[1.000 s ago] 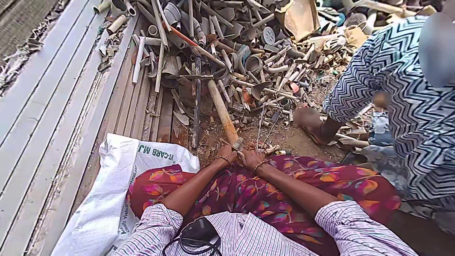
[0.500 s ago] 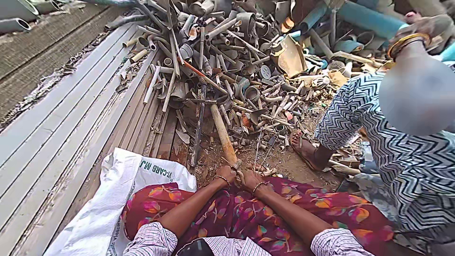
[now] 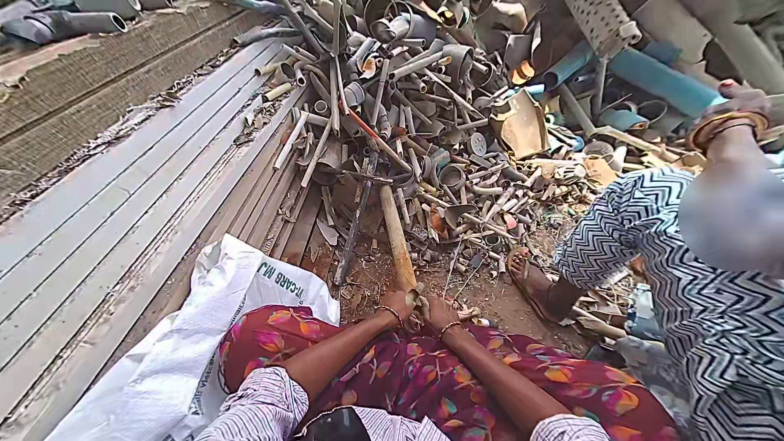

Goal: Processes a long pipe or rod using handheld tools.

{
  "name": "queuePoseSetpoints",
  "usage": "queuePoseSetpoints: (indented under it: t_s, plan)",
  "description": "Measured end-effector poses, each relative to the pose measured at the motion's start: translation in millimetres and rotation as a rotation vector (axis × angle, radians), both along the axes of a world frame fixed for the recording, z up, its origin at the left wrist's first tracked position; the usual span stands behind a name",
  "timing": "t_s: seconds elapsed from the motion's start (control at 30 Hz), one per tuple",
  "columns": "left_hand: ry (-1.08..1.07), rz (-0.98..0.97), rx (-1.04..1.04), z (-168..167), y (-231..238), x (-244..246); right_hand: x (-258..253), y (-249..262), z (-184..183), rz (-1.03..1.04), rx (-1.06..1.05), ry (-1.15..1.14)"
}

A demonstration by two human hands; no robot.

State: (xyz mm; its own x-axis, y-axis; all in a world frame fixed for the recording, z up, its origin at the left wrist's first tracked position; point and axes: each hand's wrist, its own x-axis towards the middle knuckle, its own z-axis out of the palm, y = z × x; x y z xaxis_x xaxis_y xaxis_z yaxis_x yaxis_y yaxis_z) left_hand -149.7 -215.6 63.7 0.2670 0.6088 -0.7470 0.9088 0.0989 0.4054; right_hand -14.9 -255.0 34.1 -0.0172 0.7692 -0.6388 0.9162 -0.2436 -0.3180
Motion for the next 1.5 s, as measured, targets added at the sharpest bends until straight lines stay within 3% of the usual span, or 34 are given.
queuePoseSetpoints:
  t_s: [0.13,0.3,0.43,0.67,0.87,1.0,1.13,1.27,1.37,1.5]
  plan:
    - [-0.015,-0.002,-0.011,-0.9,1.6,-0.8,-0.2,-2.8,7.6,0.002,0.027,0.010]
    - [-0.049,0.027,-0.006,-0.2,2.3,-5.3,20.0,9.8,-0.9,-0.176,0.106,0.055]
    - [-0.041,0.027,-0.003,3.2,6.9,-5.6,3.2,2.0,-10.7,-0.004,0.156,0.099]
    - [-0.062,0.031,-0.023,0.0,8.8,-6.8,-4.0,1.9,-14.3,0.043,0.099,0.033]
    - [-0.139,0.124,-0.062,-8.6,12.4,-10.3,-3.7,2.8,-15.3,0.005,0.123,0.073]
    - [-0.147,0.127,-0.092,-9.0,10.4,-8.3,10.0,13.5,-18.1,-0.044,0.034,-0.044]
    - [-0.136,0.133,-0.084,-2.8,12.0,-10.5,-3.8,2.6,-8.1,0.046,0.104,0.000]
    - [-0.149,0.142,-0.101,-7.6,9.8,-9.0,7.1,9.9,-15.4,-0.031,0.046,-0.036]
    - [-0.136,0.136,-0.095,-4.3,10.2,-11.1,-1.6,3.3,-15.2,0.034,0.109,0.012]
    - [-0.135,0.099,-0.086,-7.0,9.0,-9.9,-0.1,8.0,-9.3,0.015,0.045,-0.028]
